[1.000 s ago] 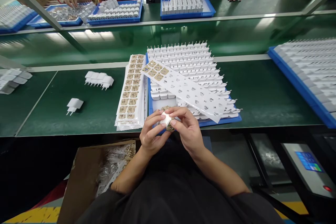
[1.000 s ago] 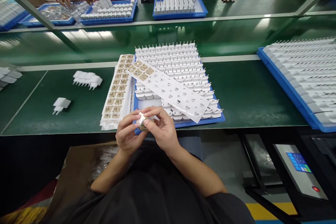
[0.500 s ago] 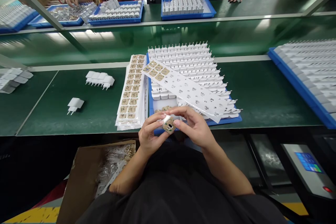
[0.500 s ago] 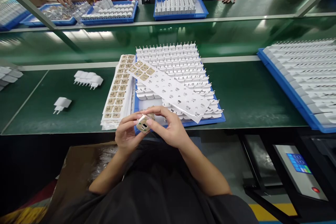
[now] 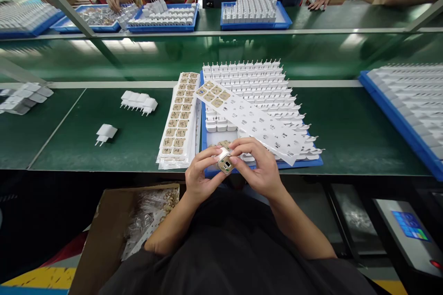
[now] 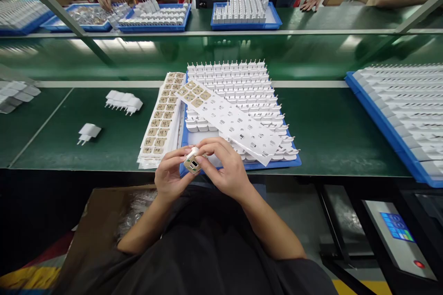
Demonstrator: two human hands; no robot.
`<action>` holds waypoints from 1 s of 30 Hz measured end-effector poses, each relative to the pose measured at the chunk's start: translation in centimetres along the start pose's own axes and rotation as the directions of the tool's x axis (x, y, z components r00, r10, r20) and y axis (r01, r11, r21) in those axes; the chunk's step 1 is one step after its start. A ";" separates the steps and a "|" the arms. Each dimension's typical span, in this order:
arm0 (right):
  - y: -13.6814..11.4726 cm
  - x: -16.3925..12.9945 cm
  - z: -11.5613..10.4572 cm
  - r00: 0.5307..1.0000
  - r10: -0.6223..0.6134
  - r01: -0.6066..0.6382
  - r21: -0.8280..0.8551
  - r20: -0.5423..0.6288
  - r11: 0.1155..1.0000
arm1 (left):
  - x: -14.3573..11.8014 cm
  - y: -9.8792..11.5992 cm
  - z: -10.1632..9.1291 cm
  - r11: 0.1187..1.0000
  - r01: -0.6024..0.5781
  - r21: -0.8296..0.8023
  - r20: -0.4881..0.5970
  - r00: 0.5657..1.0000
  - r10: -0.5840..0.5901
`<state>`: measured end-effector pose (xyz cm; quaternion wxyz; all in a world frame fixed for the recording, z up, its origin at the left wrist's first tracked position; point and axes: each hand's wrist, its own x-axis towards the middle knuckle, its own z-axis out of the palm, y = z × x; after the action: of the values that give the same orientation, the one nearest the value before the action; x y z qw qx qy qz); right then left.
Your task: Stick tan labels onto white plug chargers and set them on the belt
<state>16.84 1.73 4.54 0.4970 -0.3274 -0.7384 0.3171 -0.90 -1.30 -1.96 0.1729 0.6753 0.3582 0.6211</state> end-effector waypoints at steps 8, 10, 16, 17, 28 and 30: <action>-0.4 -0.5 0.1 0.996 0.066 -0.076 0.180 0.059 0.981 | 0.9 0.5 -0.4 0.967 -0.209 0.148 -0.023 0.976 0.215; -0.4 -0.6 0.0 0.998 0.036 -0.046 0.175 0.061 0.984 | 1.0 0.7 -0.6 0.943 -0.263 0.204 -0.025 0.961 0.274; -0.7 -0.8 -0.2 0.999 -0.042 0.036 0.150 0.035 0.988 | 0.6 0.7 -1.1 0.910 -0.336 0.244 0.030 0.940 0.339; -0.8 -0.8 -0.2 0.998 -0.062 0.058 0.135 0.026 0.989 | 0.5 0.7 -1.1 0.908 -0.338 0.248 0.032 0.940 0.341; 0.2 -1.6 0.0 0.944 -0.327 0.322 -0.108 -0.031 0.941 | 1.0 1.3 -0.2 0.936 -0.271 0.224 -0.039 0.957 0.287; 0.1 -1.6 0.0 0.940 -0.337 0.332 -0.100 -0.041 0.938 | 0.7 1.1 -0.2 0.950 -0.239 0.201 -0.051 0.966 0.254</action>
<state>17.29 0.45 3.61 0.5490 -0.2285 -0.7826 0.1841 -0.80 -1.55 -0.68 0.0137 0.7041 0.3358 0.6255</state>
